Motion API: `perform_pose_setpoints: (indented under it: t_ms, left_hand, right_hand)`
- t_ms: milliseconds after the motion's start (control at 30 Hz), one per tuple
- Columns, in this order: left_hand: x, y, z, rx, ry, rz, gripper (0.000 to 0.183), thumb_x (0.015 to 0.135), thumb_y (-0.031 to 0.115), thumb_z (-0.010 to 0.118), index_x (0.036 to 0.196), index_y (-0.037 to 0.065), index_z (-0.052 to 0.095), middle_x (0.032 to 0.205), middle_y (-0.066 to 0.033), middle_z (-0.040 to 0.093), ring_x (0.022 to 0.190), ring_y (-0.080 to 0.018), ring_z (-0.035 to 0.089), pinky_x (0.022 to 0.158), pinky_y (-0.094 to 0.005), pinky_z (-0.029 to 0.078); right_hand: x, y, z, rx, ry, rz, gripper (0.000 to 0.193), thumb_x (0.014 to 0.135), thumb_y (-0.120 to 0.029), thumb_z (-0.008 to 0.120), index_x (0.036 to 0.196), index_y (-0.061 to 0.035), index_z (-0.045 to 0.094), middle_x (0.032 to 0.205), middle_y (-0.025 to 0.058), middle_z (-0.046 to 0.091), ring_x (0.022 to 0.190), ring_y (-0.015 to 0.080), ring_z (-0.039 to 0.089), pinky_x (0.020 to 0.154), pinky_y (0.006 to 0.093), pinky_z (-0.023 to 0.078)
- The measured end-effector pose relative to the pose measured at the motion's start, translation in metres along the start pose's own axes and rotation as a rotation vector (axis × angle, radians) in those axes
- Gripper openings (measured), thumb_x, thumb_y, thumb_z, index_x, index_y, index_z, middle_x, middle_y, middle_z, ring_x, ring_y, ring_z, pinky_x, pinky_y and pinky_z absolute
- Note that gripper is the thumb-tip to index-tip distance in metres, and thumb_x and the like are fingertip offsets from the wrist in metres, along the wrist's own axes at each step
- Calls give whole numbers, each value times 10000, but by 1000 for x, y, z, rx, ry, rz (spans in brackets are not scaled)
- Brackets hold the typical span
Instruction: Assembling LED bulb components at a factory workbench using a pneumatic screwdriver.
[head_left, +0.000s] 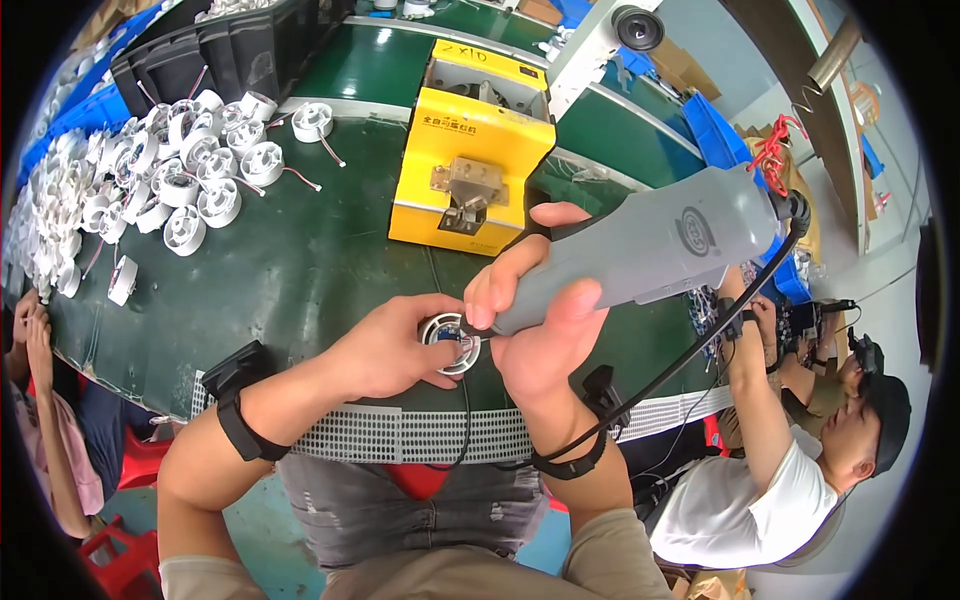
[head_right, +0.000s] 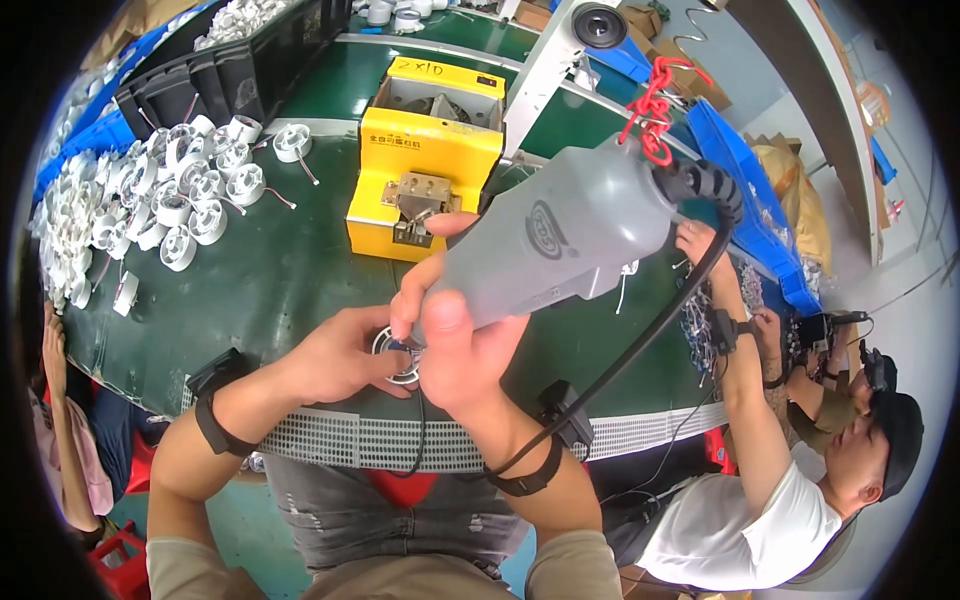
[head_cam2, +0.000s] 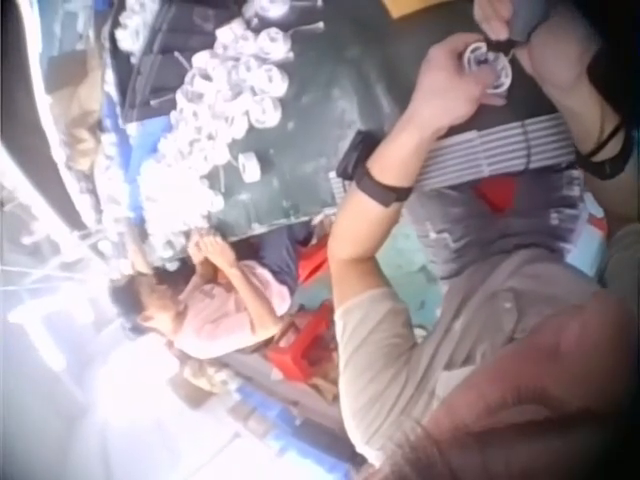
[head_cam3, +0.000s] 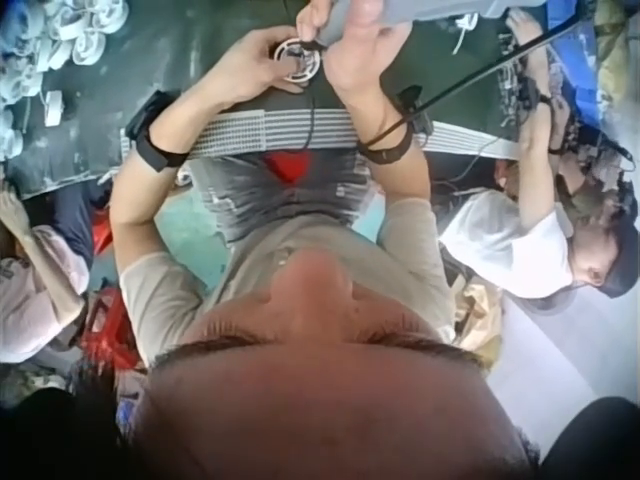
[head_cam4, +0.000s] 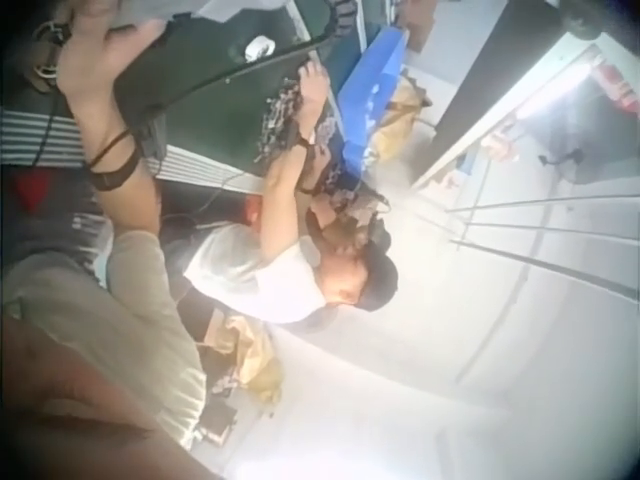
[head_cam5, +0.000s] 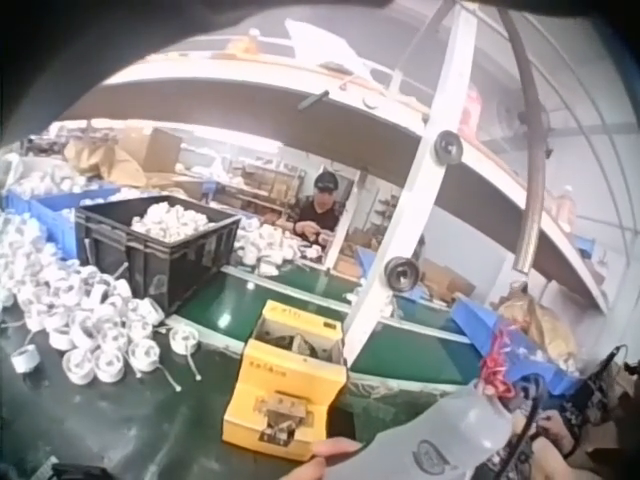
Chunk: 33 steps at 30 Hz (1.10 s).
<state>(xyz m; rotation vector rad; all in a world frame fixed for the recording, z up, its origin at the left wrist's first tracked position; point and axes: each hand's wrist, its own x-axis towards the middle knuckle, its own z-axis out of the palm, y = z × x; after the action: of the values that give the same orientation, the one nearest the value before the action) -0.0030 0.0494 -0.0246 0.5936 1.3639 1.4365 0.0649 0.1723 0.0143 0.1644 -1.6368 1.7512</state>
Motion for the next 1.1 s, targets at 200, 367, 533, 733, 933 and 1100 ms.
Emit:
perform_pose_setpoints:
  t_ms: [200,367,533,733,933,1100]
  left_hand:
    - [1,0,-1,8,12,-17,380,882,45,593,1236,-64,505,1052,-128,619,895,-179,652,750,-286,596]
    - [2,-1,-1,9,-1,-10,375,887,48,589,1236,-61,505,1043,-122,615,894,-181,652,755,-294,597]
    - [2,-2,-2,4,-5,-13,374,893,51,586,1239,-64,502,1045,-123,614,892,-184,652,760,-296,597]
    - [3,-4,-2,-23,1,-25,372,899,42,578,1248,-61,499,1047,-126,614,888,-183,653,749,-291,598]
    - [3,-1,-3,-28,-17,-44,333,894,2,558,1224,-24,519,1015,-112,606,883,-190,644,756,-318,603]
    - [3,2,-2,-17,-50,-52,331,873,-10,554,1202,-25,528,992,-110,609,859,-189,649,742,-316,604]
  right_hand:
    - [1,1,0,11,-15,20,748,879,-602,533,1200,51,357,629,88,510,477,168,511,471,289,462]
    - [0,4,0,-6,-21,36,755,863,-599,564,1185,53,362,630,87,516,476,171,516,470,286,460]
    - [-1,3,-2,26,-19,34,766,851,-606,577,1177,54,363,632,86,518,476,173,516,465,287,458]
    - [4,-1,-4,7,25,-18,781,856,-650,523,1195,33,353,624,73,491,473,173,496,447,299,446]
    - [76,-33,-5,145,206,-339,703,904,-668,390,1237,-50,353,641,55,472,555,193,510,566,328,478]
    - [142,-9,-32,-301,252,-520,494,989,-460,435,1245,-44,365,837,159,646,838,236,626,810,389,474]
